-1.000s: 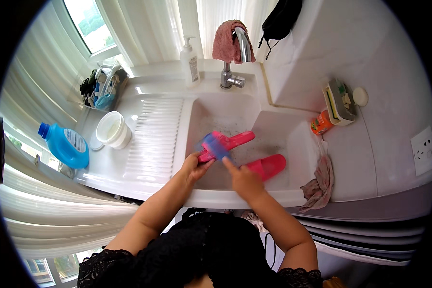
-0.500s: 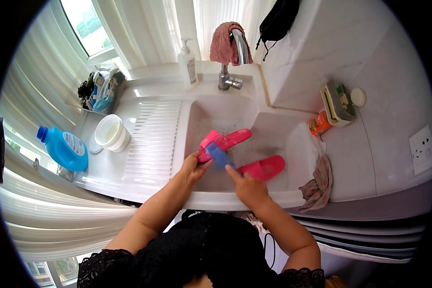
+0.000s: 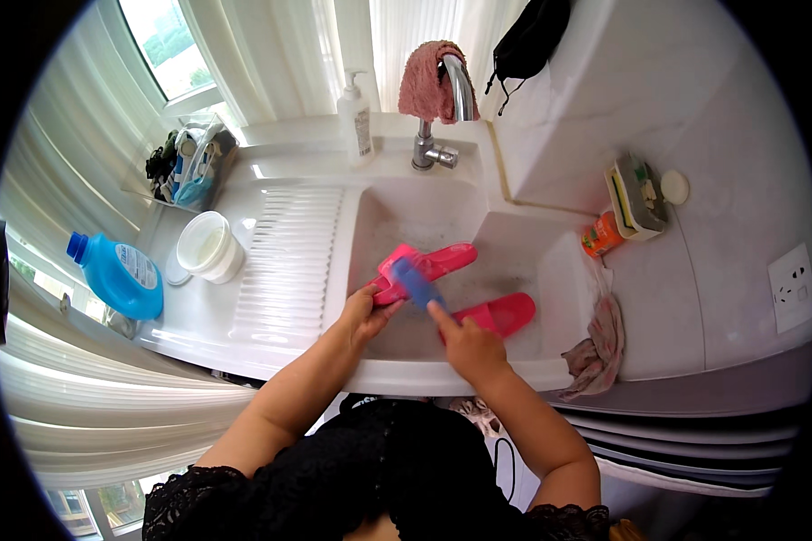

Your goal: The person places a black slipper on the floor, then picks up a pair of pink slippers and a blue brush. They scrub the pink slippers with the brush in the sink, cleaning both the inside and outside surfaces.

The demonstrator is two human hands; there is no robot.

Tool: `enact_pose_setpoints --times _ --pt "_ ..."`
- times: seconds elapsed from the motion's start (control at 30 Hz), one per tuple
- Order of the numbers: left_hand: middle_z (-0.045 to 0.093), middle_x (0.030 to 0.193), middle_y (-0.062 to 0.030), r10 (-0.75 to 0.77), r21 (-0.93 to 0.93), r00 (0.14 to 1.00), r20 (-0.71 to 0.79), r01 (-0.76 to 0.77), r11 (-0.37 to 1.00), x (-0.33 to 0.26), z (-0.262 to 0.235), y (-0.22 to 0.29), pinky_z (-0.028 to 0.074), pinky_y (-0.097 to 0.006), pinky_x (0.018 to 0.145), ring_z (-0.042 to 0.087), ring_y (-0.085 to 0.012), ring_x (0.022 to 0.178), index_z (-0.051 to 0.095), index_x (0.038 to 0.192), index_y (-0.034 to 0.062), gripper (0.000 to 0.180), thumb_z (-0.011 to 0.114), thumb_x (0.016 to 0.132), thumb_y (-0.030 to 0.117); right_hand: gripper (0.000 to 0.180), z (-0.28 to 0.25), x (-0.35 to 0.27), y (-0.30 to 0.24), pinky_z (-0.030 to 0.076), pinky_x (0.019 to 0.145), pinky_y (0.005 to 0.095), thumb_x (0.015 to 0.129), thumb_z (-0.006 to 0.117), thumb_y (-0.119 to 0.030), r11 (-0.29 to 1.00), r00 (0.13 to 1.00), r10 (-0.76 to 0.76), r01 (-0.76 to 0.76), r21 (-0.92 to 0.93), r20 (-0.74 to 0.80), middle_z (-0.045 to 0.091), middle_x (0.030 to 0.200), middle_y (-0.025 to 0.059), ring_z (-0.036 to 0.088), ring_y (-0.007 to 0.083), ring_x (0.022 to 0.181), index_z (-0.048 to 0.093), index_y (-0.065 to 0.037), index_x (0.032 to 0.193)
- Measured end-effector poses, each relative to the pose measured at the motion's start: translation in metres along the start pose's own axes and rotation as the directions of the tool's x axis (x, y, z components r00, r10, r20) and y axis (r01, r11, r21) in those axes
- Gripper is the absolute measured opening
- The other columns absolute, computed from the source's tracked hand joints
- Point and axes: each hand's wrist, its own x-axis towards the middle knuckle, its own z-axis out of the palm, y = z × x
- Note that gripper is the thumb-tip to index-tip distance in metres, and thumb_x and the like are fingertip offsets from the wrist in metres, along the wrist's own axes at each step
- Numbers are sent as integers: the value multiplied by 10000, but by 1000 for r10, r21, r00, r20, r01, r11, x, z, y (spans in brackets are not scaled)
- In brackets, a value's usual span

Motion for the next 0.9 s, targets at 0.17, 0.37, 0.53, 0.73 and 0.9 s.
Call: enact_pose_setpoints --times 0.17,0.37,0.53,0.73,0.9 --pt "541 1160 -172 62 125 998 12 -63 990 -11 8 6 603 -402 693 638 -334 931 406 1238 11 333 393 906 27 448 6 -6 -8 481 527 488 905 484 -191 1000 1000 0 0 12 10 565 721 161 591 373 594 478 -289 1343" --pt "477 1231 -155 151 209 984 91 -167 964 -18 13 4 587 -465 727 587 -320 1035 287 1346 131 549 418 838 -30 408 9 -3 2 476 516 493 928 491 -220 998 995 44 -40 57 -85 561 707 166 582 373 579 494 -261 1334" --pt "420 1289 -148 254 285 964 81 -267 921 -35 25 4 570 -474 758 543 -306 1093 233 1380 152 627 440 817 -28 492 5 3 1 481 507 499 879 501 -165 998 993 67 -64 30 -99 547 705 143 590 362 570 471 -296 1352" --pt "412 1300 -128 286 312 954 91 -300 902 -34 19 1 572 -458 752 534 -291 1105 215 1393 169 661 458 808 -19 555 -1 2 -7 490 513 496 847 483 -109 999 998 42 -41 25 -51 551 739 146 594 361 570 445 -293 1370" --pt "391 1321 -118 321 351 943 84 -330 876 -37 25 -1 572 -443 764 522 -287 1121 203 1403 175 676 464 808 -10 549 -4 -4 -19 495 523 493 853 487 -121 999 999 -29 29 -37 17 560 734 143 595 367 579 434 -275 1377"
